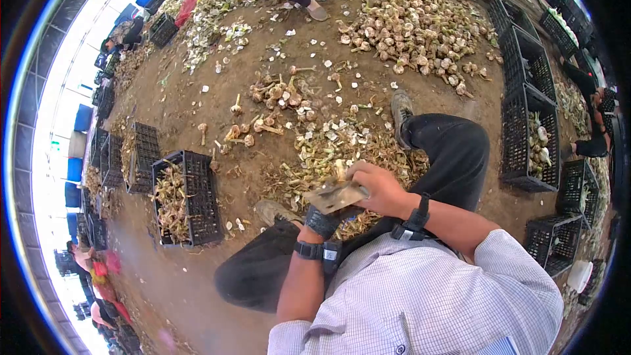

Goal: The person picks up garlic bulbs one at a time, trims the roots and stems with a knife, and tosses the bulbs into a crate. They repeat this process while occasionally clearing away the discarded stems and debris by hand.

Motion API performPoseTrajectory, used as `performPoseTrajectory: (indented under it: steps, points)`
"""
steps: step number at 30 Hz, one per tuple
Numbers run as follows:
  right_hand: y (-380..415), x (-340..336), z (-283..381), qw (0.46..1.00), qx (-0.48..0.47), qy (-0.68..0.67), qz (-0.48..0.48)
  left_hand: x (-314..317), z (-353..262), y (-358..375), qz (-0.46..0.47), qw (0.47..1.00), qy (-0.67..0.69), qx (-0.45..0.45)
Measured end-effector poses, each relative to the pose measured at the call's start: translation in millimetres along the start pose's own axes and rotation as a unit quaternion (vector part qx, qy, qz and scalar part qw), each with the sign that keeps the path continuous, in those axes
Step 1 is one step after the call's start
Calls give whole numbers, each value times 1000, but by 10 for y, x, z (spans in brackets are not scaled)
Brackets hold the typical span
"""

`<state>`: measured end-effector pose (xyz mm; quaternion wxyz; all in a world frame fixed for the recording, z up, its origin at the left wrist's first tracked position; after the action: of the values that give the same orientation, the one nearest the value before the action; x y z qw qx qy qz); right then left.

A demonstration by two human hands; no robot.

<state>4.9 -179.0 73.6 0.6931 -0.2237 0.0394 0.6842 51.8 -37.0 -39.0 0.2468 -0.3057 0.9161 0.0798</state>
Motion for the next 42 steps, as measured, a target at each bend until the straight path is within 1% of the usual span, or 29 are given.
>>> performPoseTrajectory:
  steps: [1,4,7,8,10,12,14,15,16,17,18,19,20,21,24,26,27,28,29,30,32,33,34,35,36,38,39,41,42]
  points:
    - [6,45,-6,1000,4,20,0,43,154,30,1,997,75,-36]
    - [34,-17,-24,999,-23,8,-32,74,406,91,-34,991,75,-109]
    - [107,-59,-320,995,98,-14,11,-130,-21,91,-22,992,32,-124]
    - [126,-64,-358,995,100,-14,12,-80,89,117,-12,980,126,-151]
    - [155,-65,-421,994,105,-13,15,28,254,169,5,939,294,-178]
    - [129,20,-479,985,145,17,87,36,140,163,20,879,438,-186]
    - [235,48,-664,962,227,76,133,-31,-152,233,36,747,627,-218]
    - [295,30,-920,942,280,122,141,-101,-342,241,-30,744,635,-206]
    - [325,7,-1180,918,328,168,147,-158,-276,180,-25,761,609,-222]
    - [351,27,-1313,944,278,141,108,-208,-150,129,-31,775,586,-234]
    - [299,26,-1233,942,320,51,93,-214,-37,189,-43,782,566,-257]
    - [306,26,-1129,927,365,-44,75,-121,53,185,-2,777,557,-291]
    - [237,5,-1081,905,402,-133,48,-110,255,132,7,912,347,-217]
    - [207,58,-1105,898,409,-158,43,7,484,91,16,985,113,-128]
    - [74,135,-948,916,358,-177,39,398,477,-73,73,956,126,-255]
    - [155,209,-1282,912,354,-205,-22,293,76,-260,132,963,-126,-200]
    - [182,178,-1404,903,367,-220,-36,183,-99,-286,127,946,-43,-296]
    - [172,135,-1503,894,379,-234,-50,251,-2,-370,95,940,180,-275]
    - [16,-206,-1329,915,370,-136,-81,314,191,-452,58,886,393,-238]
    - [-77,-479,-1405,906,386,-134,-112,168,431,-549,30,932,285,-223]
    - [-276,-1242,-1288,816,250,-362,-374,-128,903,-717,-27,975,40,-217]
    - [-358,-1541,-1221,786,246,-358,-439,-122,1647,-769,-58,963,94,-245]
    - [-437,-1835,-1145,754,238,-350,-502,-302,1861,-776,-76,951,62,-293]
    - [-519,-1969,-1111,794,184,-354,-459,-490,2049,-781,-92,935,34,-340]
    - [-525,-1985,-1148,812,221,-318,-437,-798,2117,-767,-106,914,-90,-381]
    - [-459,-1876,-1209,840,296,-241,-386,-1343,2377,-678,-121,826,-326,-444]
    - [-436,-1736,-1299,835,336,-240,-363,-1573,2248,-648,-62,817,-339,-462]
    - [-329,-1468,-1475,845,371,-191,-335,-1860,2733,-428,32,792,-497,-353]
    - [-336,-1357,-1521,861,365,-143,-324,-2125,3076,-323,-22,757,-516,-400]
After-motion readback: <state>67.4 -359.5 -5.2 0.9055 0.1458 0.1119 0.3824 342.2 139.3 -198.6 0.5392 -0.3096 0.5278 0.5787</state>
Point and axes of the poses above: each hand's wrist, its own y-axis away from the middle knuckle, its own x-axis out of the palm, z = x × y, the point moved 7 cm from there along -y, towards the middle knuckle, and after that the axes turned 13 degrees about -y, right-handed, at the moved point
